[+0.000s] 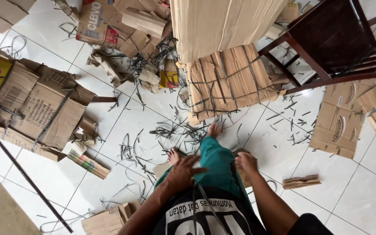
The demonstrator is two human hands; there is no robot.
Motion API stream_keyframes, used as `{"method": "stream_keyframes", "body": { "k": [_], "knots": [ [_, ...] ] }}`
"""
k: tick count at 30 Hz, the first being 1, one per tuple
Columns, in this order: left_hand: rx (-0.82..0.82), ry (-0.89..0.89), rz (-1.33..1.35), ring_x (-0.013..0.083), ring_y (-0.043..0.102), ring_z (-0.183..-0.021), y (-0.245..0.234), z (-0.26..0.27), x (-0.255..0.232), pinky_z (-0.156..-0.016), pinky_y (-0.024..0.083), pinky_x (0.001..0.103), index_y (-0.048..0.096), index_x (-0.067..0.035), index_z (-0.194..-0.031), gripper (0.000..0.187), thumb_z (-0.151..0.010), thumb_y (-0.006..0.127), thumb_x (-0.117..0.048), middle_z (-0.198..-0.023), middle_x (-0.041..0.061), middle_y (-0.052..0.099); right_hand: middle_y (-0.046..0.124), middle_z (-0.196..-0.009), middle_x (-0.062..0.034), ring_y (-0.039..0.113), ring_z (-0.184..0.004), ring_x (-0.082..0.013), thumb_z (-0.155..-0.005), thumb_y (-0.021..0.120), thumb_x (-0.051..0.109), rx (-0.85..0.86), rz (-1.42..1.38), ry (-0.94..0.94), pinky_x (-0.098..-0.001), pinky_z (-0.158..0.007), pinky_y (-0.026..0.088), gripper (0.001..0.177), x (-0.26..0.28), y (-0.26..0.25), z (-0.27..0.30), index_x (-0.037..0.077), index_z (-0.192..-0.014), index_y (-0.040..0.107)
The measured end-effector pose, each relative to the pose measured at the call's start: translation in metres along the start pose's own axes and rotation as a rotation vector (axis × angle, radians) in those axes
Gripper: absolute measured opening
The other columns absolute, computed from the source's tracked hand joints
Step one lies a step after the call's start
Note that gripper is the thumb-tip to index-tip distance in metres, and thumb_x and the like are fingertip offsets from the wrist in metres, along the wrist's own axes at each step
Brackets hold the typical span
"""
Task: Wrapping the back of a wooden chair with cardboard and securing it with plastic straps.
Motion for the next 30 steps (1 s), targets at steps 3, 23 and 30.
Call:
{"method": "stream_keyframes", "body": {
  "k": [3,23,30],
  "knots": [
    [-0.027,0.031,-0.089,0.0358,0.041,-0.14,0.081,-0.015,0.038,-0.105,0.042,0.055,0.07,-0.03,-0.126,0.029,-0.098,0.065,-0.031,-0.152,0.006,0.048,0.076,-0.084,-0.0128,0.069,-0.069,-0.0211,-0.097,0.062,0.024,0.121,-0.01,-0.086,-0.0288,-0.057,0.052,0.028,-0.016,0.029,-0.003,0.003,-0.11,0.075],
    [-0.862,-1.287,1.118,0.0344,0.067,-0.08,0.168,0.05,0.105,-0.072,0.049,0.051,0.038,-0.014,-0.151,0.06,-0.102,0.032,-0.048,-0.088,0.013,0.071,0.077,-0.111,-0.0098,0.073,-0.093,-0.0196,-0.098,0.043,0.043,0.419,0.673,-0.132,-0.0326,-0.082,0.056,0.05,-0.021,0.075,-0.04,0.013,-0.13,0.068],
    [-0.706,-1.232,1.0,0.0458,0.071,-0.086,0.22,0.06,0.11,-0.074,0.05,0.057,0.025,-0.023,-0.158,0.064,-0.1,0.031,-0.048,-0.108,0.024,0.075,0.078,-0.108,-0.008,0.073,-0.091,-0.0185,-0.102,0.042,0.042,0.41,0.703,-0.128,-0.0309,-0.079,0.058,0.049,-0.046,0.09,-0.027,0.012,-0.131,0.068]
  ]
}}
Point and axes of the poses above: each hand's wrist, its own z-axis away from the middle knuckle, its own y-axis out of the palm, x = y × z, the point moved 4 cm from there along -z, towards the middle knuckle
